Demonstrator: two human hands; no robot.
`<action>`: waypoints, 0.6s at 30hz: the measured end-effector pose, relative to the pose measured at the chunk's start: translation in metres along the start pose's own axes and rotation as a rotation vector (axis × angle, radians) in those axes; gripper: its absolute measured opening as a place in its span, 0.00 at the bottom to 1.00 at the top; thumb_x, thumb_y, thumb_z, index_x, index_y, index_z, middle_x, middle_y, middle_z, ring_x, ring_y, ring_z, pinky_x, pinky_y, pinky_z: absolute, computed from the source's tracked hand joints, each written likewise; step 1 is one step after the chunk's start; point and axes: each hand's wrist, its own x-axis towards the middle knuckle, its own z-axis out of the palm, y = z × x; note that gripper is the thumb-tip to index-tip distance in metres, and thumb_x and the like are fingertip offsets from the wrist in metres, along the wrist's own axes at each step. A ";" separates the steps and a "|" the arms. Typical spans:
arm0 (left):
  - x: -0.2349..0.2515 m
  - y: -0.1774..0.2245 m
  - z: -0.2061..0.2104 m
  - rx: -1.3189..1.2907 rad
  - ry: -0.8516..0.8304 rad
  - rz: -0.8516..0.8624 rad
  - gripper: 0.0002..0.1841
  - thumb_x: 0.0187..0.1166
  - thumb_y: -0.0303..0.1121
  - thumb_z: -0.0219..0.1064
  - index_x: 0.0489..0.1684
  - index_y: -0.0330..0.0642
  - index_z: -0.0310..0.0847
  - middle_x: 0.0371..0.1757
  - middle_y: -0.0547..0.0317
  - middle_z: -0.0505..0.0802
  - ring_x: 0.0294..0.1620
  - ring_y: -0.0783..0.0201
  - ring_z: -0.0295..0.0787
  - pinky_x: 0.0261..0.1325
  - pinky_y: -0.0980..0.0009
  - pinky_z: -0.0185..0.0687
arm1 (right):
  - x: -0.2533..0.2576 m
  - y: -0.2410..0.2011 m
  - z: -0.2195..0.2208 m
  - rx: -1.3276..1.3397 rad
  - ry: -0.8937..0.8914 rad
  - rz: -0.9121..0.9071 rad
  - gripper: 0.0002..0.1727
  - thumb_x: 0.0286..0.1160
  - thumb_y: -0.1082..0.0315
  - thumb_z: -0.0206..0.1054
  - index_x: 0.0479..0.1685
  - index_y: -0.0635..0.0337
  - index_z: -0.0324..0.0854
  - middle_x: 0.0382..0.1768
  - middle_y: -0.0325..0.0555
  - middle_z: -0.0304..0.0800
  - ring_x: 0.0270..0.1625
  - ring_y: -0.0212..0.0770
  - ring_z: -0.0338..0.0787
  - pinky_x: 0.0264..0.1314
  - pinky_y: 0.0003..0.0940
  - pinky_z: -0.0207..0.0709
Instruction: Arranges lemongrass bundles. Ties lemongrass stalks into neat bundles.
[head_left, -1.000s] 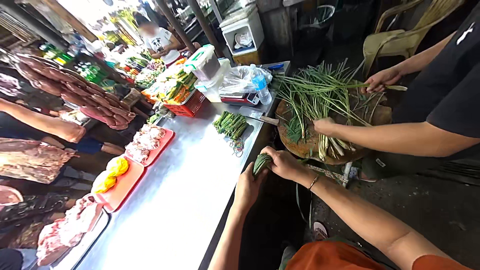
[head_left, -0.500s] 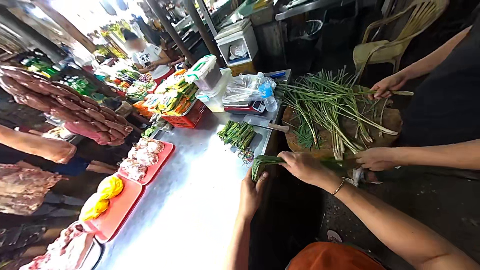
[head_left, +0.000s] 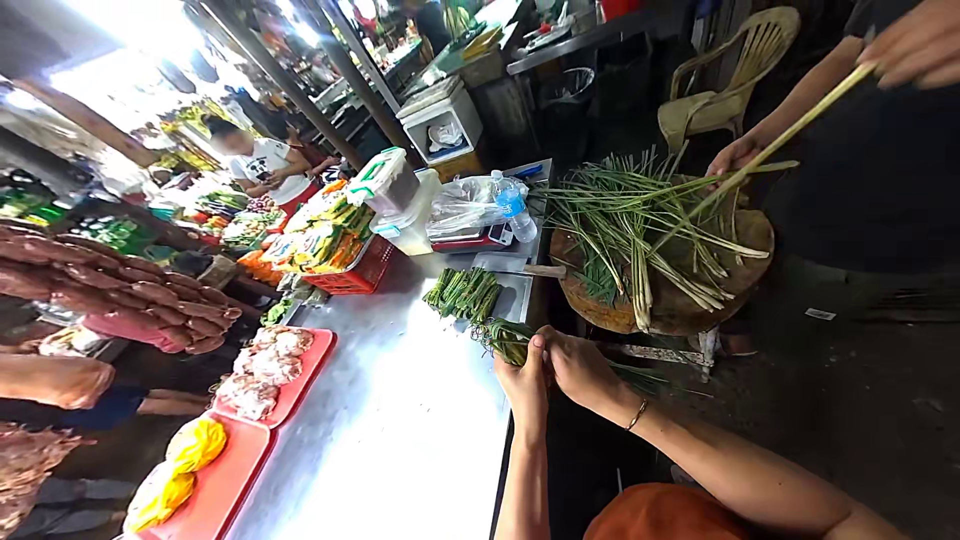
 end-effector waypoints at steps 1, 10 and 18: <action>0.001 0.001 0.001 -0.003 -0.008 -0.011 0.18 0.69 0.35 0.75 0.50 0.31 0.79 0.26 0.64 0.87 0.22 0.75 0.83 0.29 0.77 0.84 | -0.001 -0.002 0.000 -0.012 0.001 0.012 0.10 0.81 0.73 0.57 0.47 0.67 0.84 0.32 0.55 0.91 0.33 0.53 0.95 0.35 0.47 0.88; 0.000 0.001 0.017 -0.062 0.058 -0.010 0.06 0.77 0.28 0.65 0.41 0.33 0.82 0.28 0.60 0.90 0.30 0.72 0.88 0.40 0.75 0.86 | -0.012 -0.009 -0.007 -0.110 -0.084 0.015 0.15 0.82 0.74 0.55 0.57 0.70 0.85 0.43 0.58 0.92 0.40 0.54 0.95 0.41 0.45 0.89; -0.003 -0.002 0.028 -0.160 0.131 -0.075 0.06 0.83 0.25 0.60 0.44 0.30 0.80 0.32 0.54 0.92 0.31 0.68 0.91 0.37 0.72 0.89 | -0.003 0.006 -0.039 -0.029 -0.292 0.038 0.26 0.83 0.70 0.58 0.80 0.68 0.72 0.61 0.63 0.89 0.59 0.59 0.93 0.63 0.50 0.85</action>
